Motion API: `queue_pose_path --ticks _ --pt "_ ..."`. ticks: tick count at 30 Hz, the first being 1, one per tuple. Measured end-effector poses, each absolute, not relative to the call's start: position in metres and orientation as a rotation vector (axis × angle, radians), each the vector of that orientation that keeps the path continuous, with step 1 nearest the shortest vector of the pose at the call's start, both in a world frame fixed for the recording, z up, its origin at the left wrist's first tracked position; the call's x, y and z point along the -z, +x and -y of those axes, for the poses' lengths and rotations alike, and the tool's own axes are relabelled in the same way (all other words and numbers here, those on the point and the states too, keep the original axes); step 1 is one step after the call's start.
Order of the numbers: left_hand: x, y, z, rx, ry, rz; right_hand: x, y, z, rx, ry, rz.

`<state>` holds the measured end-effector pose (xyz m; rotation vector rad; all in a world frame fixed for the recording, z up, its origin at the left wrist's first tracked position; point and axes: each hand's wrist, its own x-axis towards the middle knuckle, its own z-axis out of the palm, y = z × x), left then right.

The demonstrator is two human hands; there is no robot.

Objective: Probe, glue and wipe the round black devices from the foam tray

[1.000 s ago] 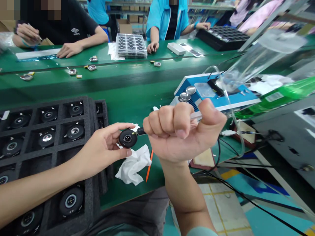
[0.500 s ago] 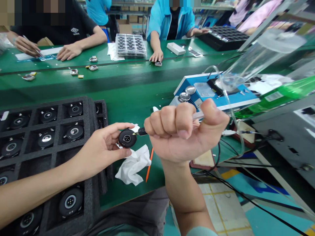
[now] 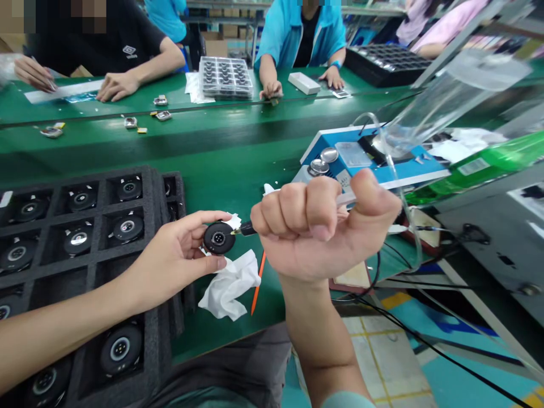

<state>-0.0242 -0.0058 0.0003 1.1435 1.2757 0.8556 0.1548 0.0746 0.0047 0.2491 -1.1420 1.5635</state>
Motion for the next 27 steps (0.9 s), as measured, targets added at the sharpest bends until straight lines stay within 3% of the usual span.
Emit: queue_pose_path --ticks 27 --pt "-0.0009 -0.0236 0.0058 -0.874 1.146 -1.285 0.0038 0.1605 -0.0762 -1.676 0.296 1.167"
